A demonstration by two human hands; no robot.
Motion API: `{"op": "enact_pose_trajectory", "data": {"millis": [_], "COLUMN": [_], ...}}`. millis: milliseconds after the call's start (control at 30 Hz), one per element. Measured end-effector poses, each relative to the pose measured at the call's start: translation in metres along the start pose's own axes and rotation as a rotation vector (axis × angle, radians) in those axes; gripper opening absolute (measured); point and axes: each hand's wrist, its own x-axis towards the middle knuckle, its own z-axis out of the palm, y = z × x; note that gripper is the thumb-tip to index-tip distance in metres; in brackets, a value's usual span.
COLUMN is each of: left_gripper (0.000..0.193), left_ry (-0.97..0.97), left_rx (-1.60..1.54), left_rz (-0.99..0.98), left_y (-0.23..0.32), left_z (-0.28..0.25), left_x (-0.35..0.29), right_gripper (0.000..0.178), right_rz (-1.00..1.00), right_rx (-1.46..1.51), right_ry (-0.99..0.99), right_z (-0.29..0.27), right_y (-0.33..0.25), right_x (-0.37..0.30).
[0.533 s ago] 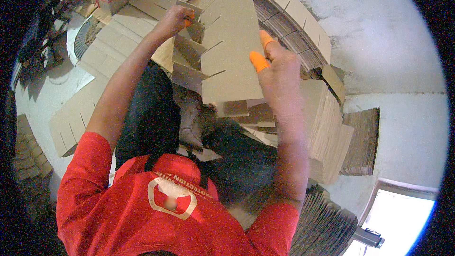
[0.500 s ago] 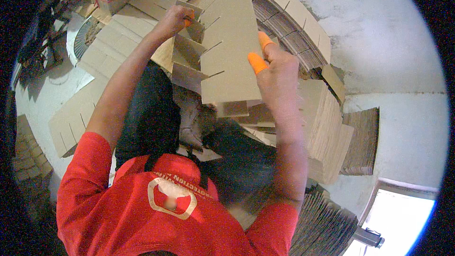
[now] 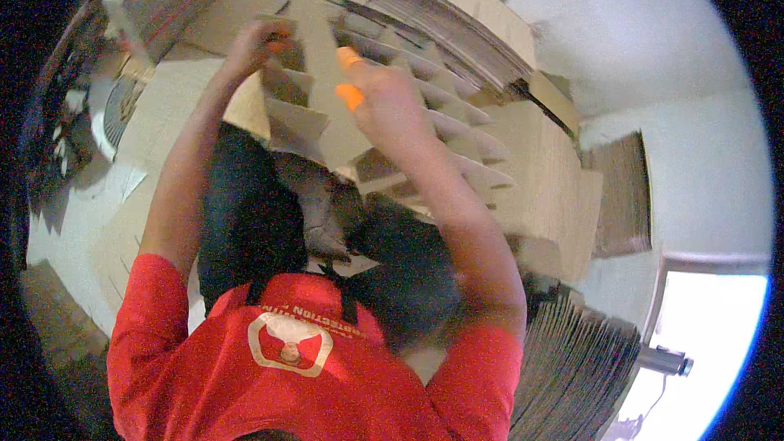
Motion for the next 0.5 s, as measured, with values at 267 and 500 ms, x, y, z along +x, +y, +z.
{"op": "enact_pose_trajectory", "data": {"millis": [267,500], "left_gripper": [0.035,0.023], "left_ry": [-0.001,-0.277], "left_rx": [0.325,0.128], "left_rz": [0.077,0.073], "left_y": [-0.025,-0.168], "left_z": [-0.002,-0.003], "left_x": [0.046,0.088], "right_gripper": [0.015,0.012], "right_rz": [-0.075,0.051], "right_rx": [-0.007,0.004], "right_ry": [0.138,-0.046], "right_z": [0.029,0.031], "right_y": [0.044,0.015], "right_x": [-0.007,-0.008]}}
